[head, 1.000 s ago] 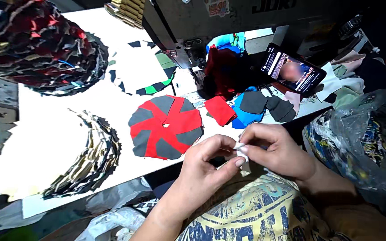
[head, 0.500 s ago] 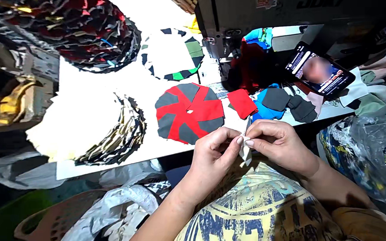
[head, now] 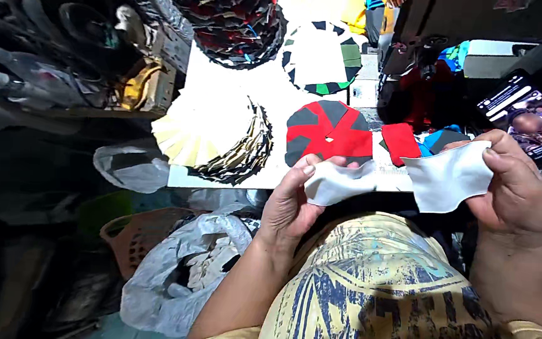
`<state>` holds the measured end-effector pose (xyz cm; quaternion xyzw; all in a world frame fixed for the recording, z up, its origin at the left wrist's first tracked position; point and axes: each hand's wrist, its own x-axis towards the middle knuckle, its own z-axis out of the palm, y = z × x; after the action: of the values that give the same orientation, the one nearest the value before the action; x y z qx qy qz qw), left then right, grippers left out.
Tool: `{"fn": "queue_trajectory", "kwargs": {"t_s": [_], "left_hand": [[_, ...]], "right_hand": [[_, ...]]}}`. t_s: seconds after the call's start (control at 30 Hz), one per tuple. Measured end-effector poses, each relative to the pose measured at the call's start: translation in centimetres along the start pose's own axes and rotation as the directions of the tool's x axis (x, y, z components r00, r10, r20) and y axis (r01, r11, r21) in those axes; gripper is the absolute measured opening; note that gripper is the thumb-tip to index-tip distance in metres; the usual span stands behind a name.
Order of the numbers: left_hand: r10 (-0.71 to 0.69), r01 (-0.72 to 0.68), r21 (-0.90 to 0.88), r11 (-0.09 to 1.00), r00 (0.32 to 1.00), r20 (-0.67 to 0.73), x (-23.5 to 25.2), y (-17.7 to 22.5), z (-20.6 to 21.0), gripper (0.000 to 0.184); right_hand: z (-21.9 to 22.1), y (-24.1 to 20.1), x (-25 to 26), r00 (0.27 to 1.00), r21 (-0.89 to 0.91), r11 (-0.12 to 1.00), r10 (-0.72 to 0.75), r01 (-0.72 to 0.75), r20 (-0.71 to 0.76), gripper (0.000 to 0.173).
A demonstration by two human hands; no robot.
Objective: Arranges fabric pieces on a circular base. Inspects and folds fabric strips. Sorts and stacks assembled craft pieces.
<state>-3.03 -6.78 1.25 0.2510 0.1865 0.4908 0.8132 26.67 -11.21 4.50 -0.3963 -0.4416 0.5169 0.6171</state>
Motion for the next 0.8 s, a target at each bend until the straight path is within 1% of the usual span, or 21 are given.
{"fn": "queue_trajectory", "kwargs": {"t_s": [0.03, 0.1, 0.17, 0.2, 0.23, 0.3, 0.33, 0.37, 0.4, 0.47, 0.5, 0.6, 0.67, 0.7, 0.8], "left_hand": [[-0.031, 0.030, -0.039, 0.999, 0.999, -0.029, -0.2, 0.2, -0.1, 0.013], [-0.140, 0.138, -0.041, 0.990, 0.988, -0.059, -0.7, 0.3, -0.5, 0.014], [-0.257, 0.256, -0.073, 0.964, 0.966, 0.007, -1.1, 0.1, -1.0, 0.014], [-0.297, 0.299, -0.067, 0.952, 0.954, 0.037, -1.1, 0.0, -1.1, 0.018], [-0.325, 0.326, -0.018, 0.945, 0.945, 0.032, -1.1, -0.2, -0.9, 0.022], [-0.344, 0.335, 0.148, 0.930, 0.938, 0.035, -1.0, -0.4, -0.4, 0.032], [-0.334, 0.310, 0.246, 0.918, 0.941, 0.062, -0.9, -0.6, -0.3, 0.042], [-0.312, 0.265, 0.342, 0.901, 0.946, 0.089, -0.8, -0.7, -0.2, 0.049], [-0.270, 0.207, 0.418, 0.884, 0.958, 0.098, -0.8, -0.9, 0.0, 0.043], [-0.123, 0.047, 0.534, 0.844, 0.986, 0.109, -0.9, -1.0, 0.0, 0.014], [-0.057, -0.015, 0.587, 0.810, 0.993, 0.104, -1.0, -0.8, -0.1, 0.005], [0.061, -0.130, 0.721, 0.681, 0.991, 0.121, -1.4, 0.6, -1.1, 0.006], [0.096, -0.167, 0.803, 0.572, 0.986, 0.136, -2.0, 1.5, -1.5, 0.005], [0.109, -0.167, 0.828, 0.535, 0.986, 0.128, -2.3, 1.8, -1.6, 0.004], [0.137, -0.137, 0.870, 0.473, 0.987, 0.081, -2.6, 2.2, -1.5, 0.004]], "right_hand": [[0.2, 0.0, 0.2, 1.000, -0.022, 1.000, 0.005, -0.005, -0.006, 0.027], [0.9, -0.1, 0.5, 1.000, -0.084, 0.996, 0.020, -0.020, 0.000, 0.025], [1.8, 0.1, 0.9, 0.999, -0.157, 0.988, 0.017, -0.012, 0.031, 0.021], [2.4, 0.2, 1.1, 0.999, -0.178, 0.984, 0.014, -0.005, 0.050, 0.020], [3.0, 0.3, 1.3, 0.997, -0.186, 0.982, 0.019, -0.005, 0.072, 0.019], [4.4, 0.5, 1.6, 0.993, -0.185, 0.983, 0.044, -0.023, 0.113, 0.019], [5.1, 0.7, 1.7, 0.988, -0.188, 0.982, 0.058, -0.031, 0.141, 0.018], [5.8, 0.8, 1.8, 0.982, -0.192, 0.981, 0.067, -0.033, 0.175, 0.016], [6.3, 0.9, 1.8, 0.976, -0.193, 0.981, 0.068, -0.027, 0.207, 0.014], [6.7, 1.4, 1.9, 0.963, -0.187, 0.982, 0.042, 0.009, 0.267, 0.011], [6.7, 1.8, 1.8, 0.959, -0.196, 0.980, 0.026, 0.031, 0.281, 0.009], [5.9, 2.9, 1.6, 0.937, -0.219, 0.973, 0.010, 0.071, 0.350, 0.009], [5.6, 3.8, 1.3, 0.925, -0.254, 0.965, 0.036, 0.067, 0.379, 0.008], [5.5, 4.2, 1.1, 0.924, -0.291, 0.954, 0.051, 0.067, 0.379, 0.007], [5.9, 5.0, 0.9, 0.932, -0.379, 0.921, 0.057, 0.090, 0.359, 0.009]]}}
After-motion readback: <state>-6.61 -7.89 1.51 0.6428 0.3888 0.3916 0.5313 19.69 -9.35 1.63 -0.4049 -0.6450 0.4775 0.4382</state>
